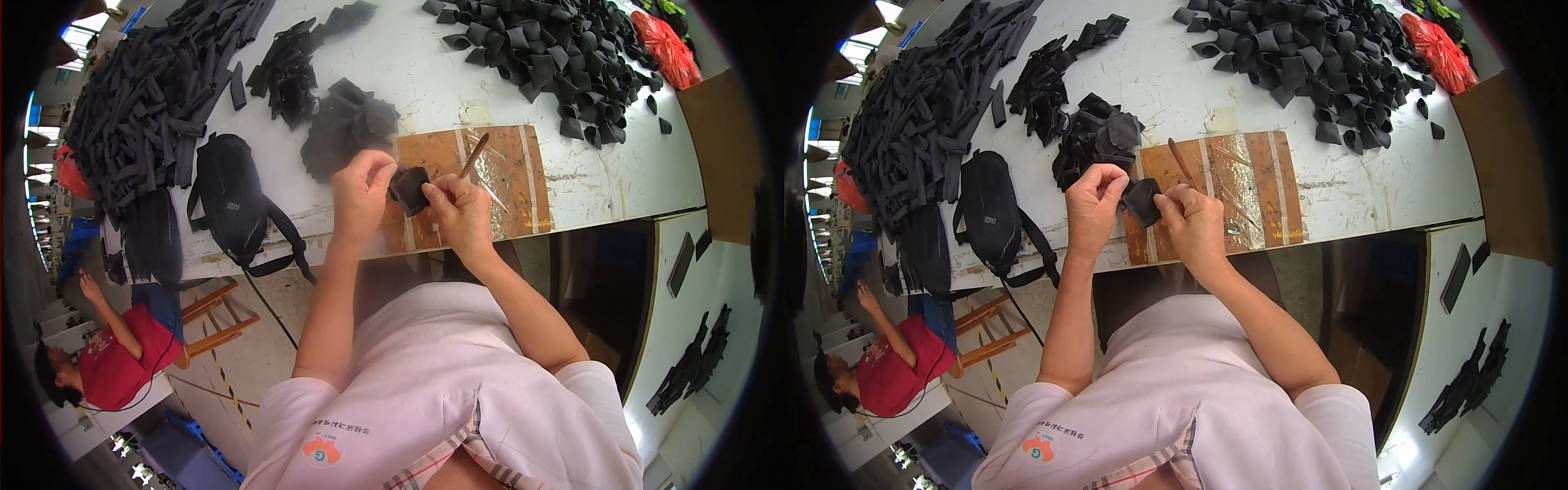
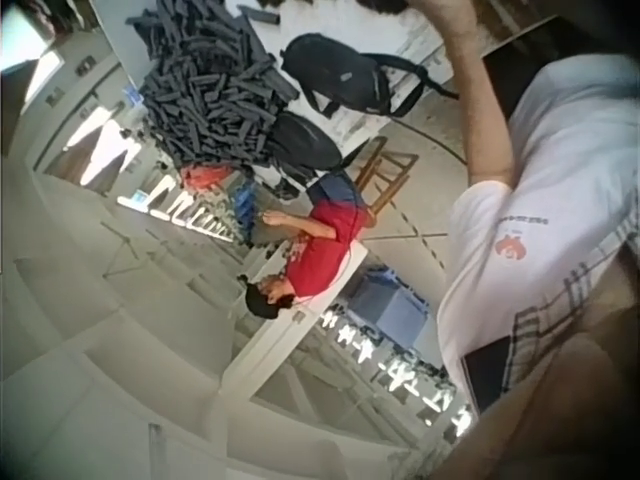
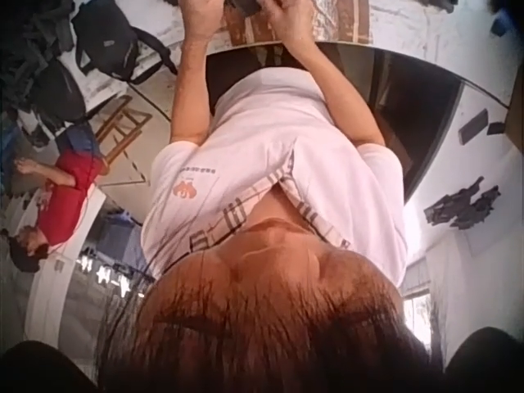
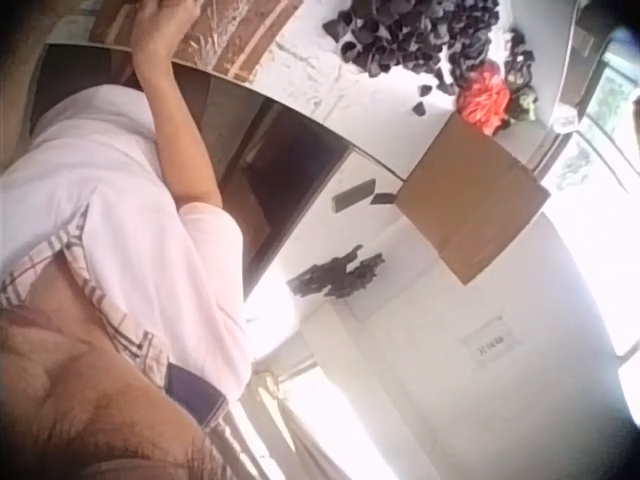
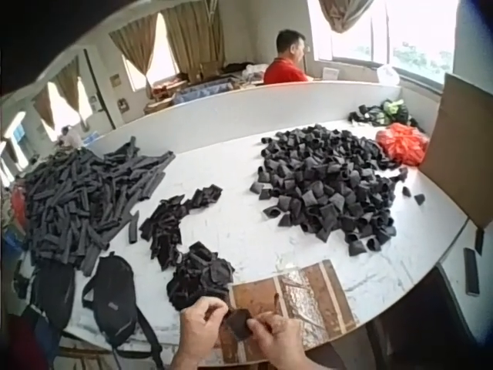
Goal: Apply adhesive to small rubber components using a wooden applicator stick at a manufacturing workbench.
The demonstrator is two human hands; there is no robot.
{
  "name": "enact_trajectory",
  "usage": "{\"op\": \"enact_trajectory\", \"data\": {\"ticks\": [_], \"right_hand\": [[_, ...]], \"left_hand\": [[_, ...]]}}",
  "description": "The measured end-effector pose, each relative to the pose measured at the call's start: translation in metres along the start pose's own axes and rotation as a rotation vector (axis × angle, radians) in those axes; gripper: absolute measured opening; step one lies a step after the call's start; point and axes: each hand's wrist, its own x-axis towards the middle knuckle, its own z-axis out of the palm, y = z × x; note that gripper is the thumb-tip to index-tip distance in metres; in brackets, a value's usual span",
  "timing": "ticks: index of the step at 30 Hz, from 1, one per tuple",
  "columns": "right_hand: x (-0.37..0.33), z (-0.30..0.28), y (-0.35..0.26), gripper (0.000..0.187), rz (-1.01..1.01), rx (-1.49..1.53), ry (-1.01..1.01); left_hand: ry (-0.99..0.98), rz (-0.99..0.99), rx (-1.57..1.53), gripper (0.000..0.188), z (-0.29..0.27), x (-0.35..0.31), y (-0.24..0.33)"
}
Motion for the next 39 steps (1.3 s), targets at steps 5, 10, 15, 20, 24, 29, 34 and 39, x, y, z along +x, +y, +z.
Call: {"op": "enact_trajectory", "data": {"ticks": [5,10,15,20,24,29,34,39], "right_hand": [[0.0,-0.011,-0.009,0.014,0.536,0.815,-0.247],[-0.001,-0.026,-0.002,0.013,0.55,1.078,-0.385],[-0.002,-0.033,-0.006,0.013,0.497,0.963,-0.39],[-0.007,-0.034,-0.003,0.012,0.459,0.878,-0.376],[-0.011,-0.033,0.002,0.015,0.272,0.601,-0.346],[-0.02,-0.04,-0.03,0.015,0.031,0.043,-0.039],[-0.023,-0.045,-0.031,0.01,-0.228,0.127,-0.113],[-0.021,-0.039,-0.034,0.006,-0.418,-0.083,-0.035]], "left_hand": [[0.31,-0.068,-0.089,0.025,-0.003,-0.015,-0.008],[-0.086,-0.626,-0.838,0.019,-0.018,-0.027,0.03],[-0.188,-0.629,-0.946,0.014,-0.016,-0.028,0.052],[-0.167,-0.632,-0.847,0.012,-0.005,-0.03,0.055],[-0.143,-0.575,-0.757,0.006,0.002,-0.033,0.052],[-0.068,-0.488,-0.609,0.004,0.007,-0.036,0.055],[-0.124,-0.294,-0.486,0.004,0.009,-0.037,0.067],[-0.012,-0.217,-0.336,0.005,0.021,-0.042,0.064]]}}
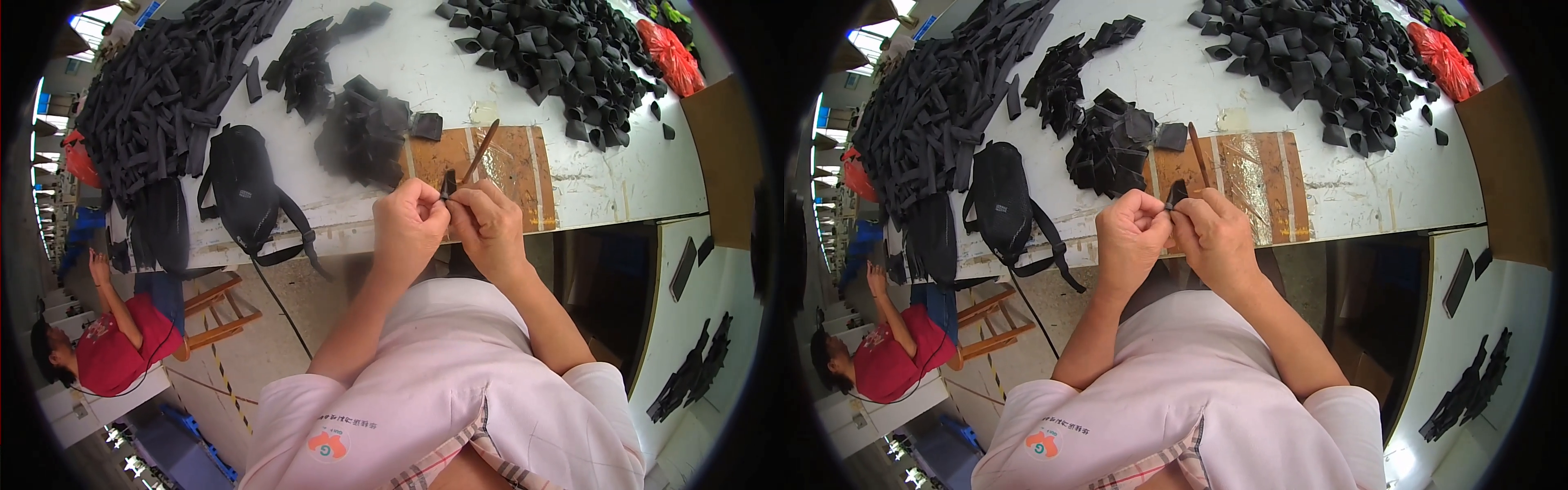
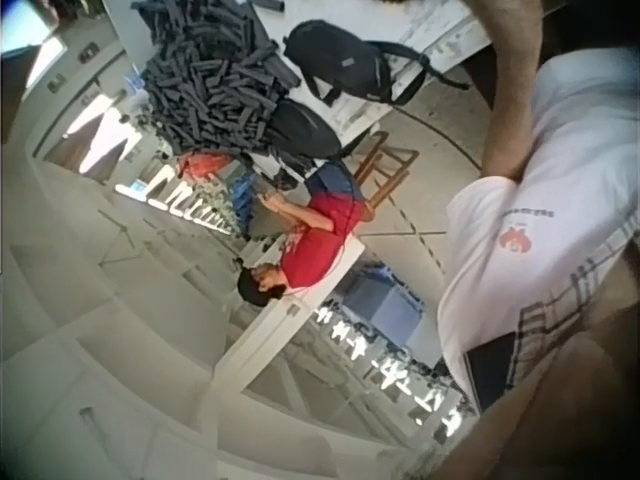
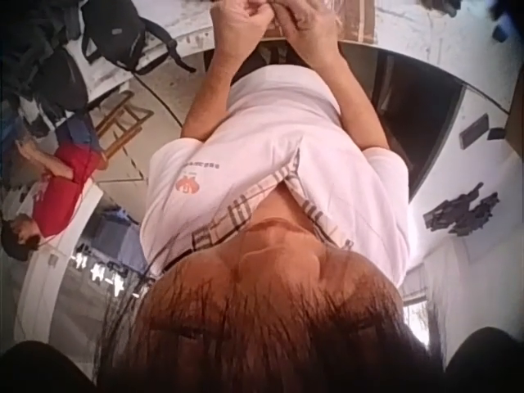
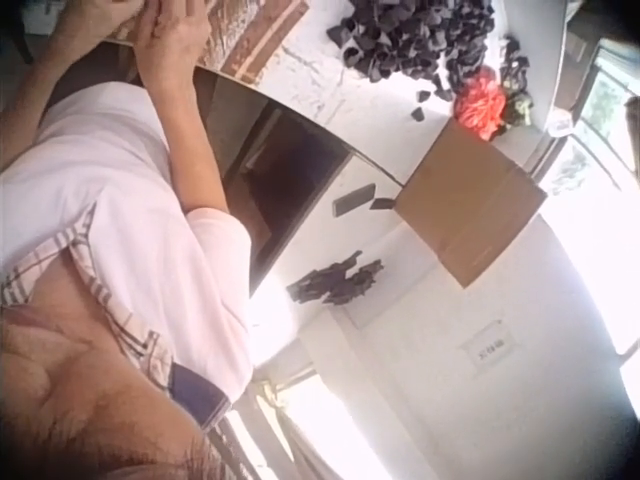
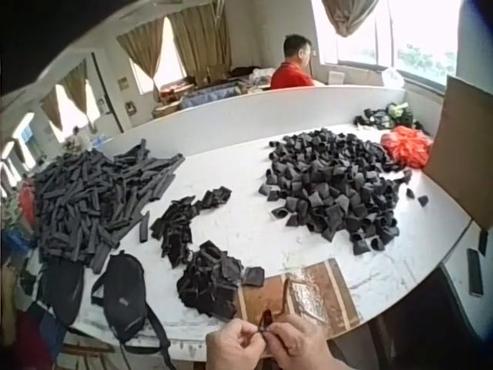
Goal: Apply adhesive to small rubber components using a wooden applicator stick at a manufacturing workbench.
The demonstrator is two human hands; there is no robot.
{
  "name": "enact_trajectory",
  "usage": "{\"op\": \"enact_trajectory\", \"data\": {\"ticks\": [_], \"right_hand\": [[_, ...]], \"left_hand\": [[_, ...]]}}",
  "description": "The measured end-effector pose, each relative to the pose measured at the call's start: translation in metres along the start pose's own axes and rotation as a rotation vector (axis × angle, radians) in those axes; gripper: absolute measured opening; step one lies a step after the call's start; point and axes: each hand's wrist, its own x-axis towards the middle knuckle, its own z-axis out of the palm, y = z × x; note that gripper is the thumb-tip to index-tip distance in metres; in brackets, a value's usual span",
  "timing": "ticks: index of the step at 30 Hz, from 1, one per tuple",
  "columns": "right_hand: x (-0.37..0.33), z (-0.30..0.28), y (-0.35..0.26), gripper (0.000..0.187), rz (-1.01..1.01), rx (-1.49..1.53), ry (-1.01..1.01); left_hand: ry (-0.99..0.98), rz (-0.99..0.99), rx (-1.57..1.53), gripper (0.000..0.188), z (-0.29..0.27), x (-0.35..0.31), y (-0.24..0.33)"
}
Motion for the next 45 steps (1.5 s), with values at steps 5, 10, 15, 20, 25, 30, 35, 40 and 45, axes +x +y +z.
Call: {"op": "enact_trajectory", "data": {"ticks": [5,10,15,20,25,30,35,40,45], "right_hand": [[-0.003,0.004,0.005,0.011,-0.099,-0.193,0.001],[-0.003,0.001,0.002,0.009,-0.026,-0.138,-0.029],[0.002,-0.003,-0.001,0.007,-0.044,-0.123,-0.089],[0.0,-0.01,0.006,0.012,0.366,0.253,-0.121],[0.0,-0.011,-0.002,0.01,0.173,0.187,0.057],[-0.002,-0.003,-0.005,0.01,-0.097,-0.154,0.128],[0.002,-0.008,0.0,0.005,0.184,0.052,0.179],[0.011,-0.031,0.001,0.003,0.742,1.143,-0.034],[0.023,-0.042,-0.005,0.015,0.722,1.352,-0.18]], "left_hand": [[0.154,0.081,0.127,0.006,0.008,-0.002,-0.009],[0.172,0.08,-0.04,0.004,0.013,-0.002,-0.012],[0.057,0.021,0.043,0.006,0.006,-0.003,-0.005],[0.062,-0.068,-0.073,0.003,0.004,0.0,-0.001],[-0.018,-0.041,-0.19,0.003,0.01,-0.007,0.009],[0.309,0.284,0.288,0.004,0.022,-0.013,0.002],[0.02,-0.294,-0.734,0.015,0.005,0.0,0.02],[-0.055,-0.187,-0.589,0.016,0.008,0.001,0.029],[0.163,0.057,-0.295,0.013,0.028,0.008,0.038]]}}
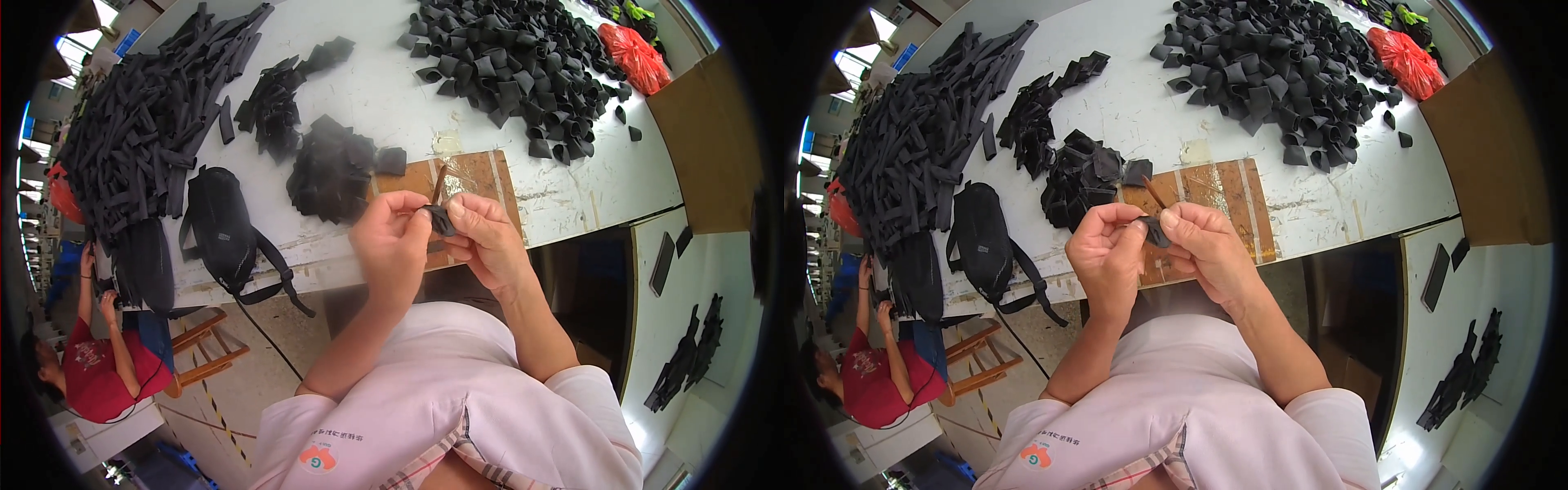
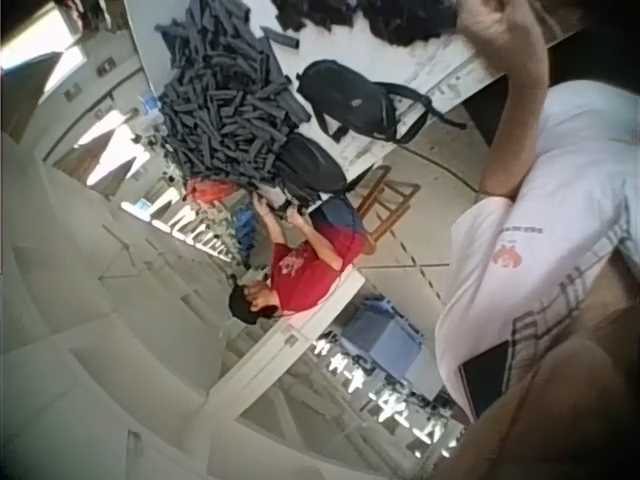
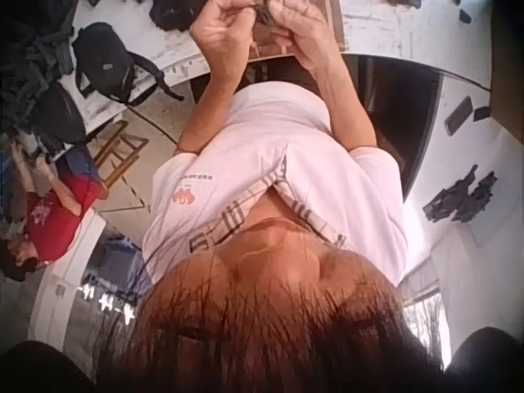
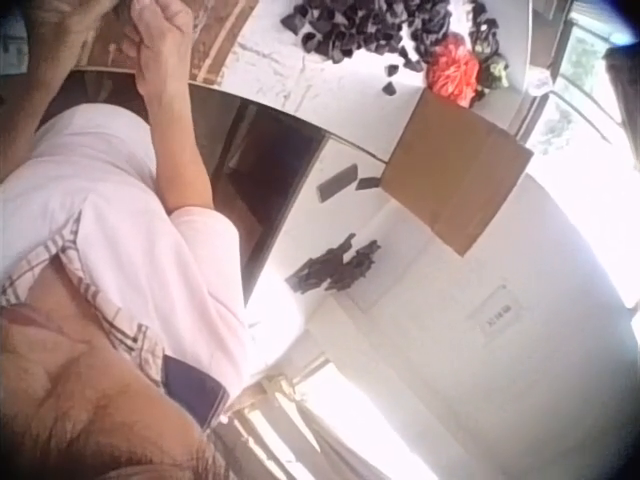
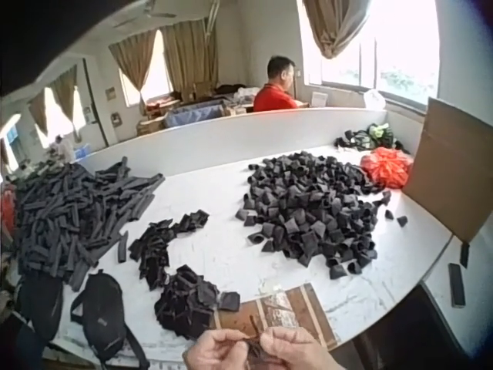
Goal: Apply adhesive to small rubber components using a wooden applicator stick at a manufacturing workbench.
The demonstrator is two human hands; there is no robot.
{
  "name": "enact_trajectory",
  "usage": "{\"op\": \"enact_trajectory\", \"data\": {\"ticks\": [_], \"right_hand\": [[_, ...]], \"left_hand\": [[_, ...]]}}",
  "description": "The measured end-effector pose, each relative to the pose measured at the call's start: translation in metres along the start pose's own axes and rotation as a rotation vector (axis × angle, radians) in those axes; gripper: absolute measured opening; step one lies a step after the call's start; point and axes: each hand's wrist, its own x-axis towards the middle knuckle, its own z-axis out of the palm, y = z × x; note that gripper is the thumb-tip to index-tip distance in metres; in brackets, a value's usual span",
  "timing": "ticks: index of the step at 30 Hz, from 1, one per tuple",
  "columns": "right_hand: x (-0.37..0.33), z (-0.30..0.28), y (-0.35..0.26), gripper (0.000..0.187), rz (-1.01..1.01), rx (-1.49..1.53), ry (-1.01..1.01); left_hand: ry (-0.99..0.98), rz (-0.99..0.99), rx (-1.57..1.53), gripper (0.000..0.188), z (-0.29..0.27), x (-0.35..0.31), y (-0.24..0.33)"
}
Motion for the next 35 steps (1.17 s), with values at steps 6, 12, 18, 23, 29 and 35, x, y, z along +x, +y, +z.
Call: {"op": "enact_trajectory", "data": {"ticks": [6,12,18,23,29,35], "right_hand": [[0.017,0.042,-0.054,0.025,-0.213,-0.552,-0.109],[0.035,0.0,-0.026,0.031,-0.149,-0.533,-0.096],[0.024,0.011,-0.027,0.031,-0.486,-0.935,0.119],[0.014,0.017,-0.028,0.025,-0.984,-1.25,0.083],[0.015,0.018,-0.026,0.026,-0.976,-1.228,0.133],[0.014,0.02,-0.012,0.042,-1.072,-1.329,0.138]], "left_hand": [[-0.59,-0.577,-1.323,0.019,-0.011,0.038,0.027],[-0.407,-0.406,-0.729,0.021,-0.019,0.033,0.003],[-0.253,0.342,0.065,0.028,-0.003,0.037,0.022],[-0.361,0.431,-0.019,0.012,-0.004,0.037,0.024],[-0.148,0.495,0.17,0.003,0.002,0.032,0.017],[-0.087,0.359,-0.008,0.012,0.01,0.022,0.015]]}}
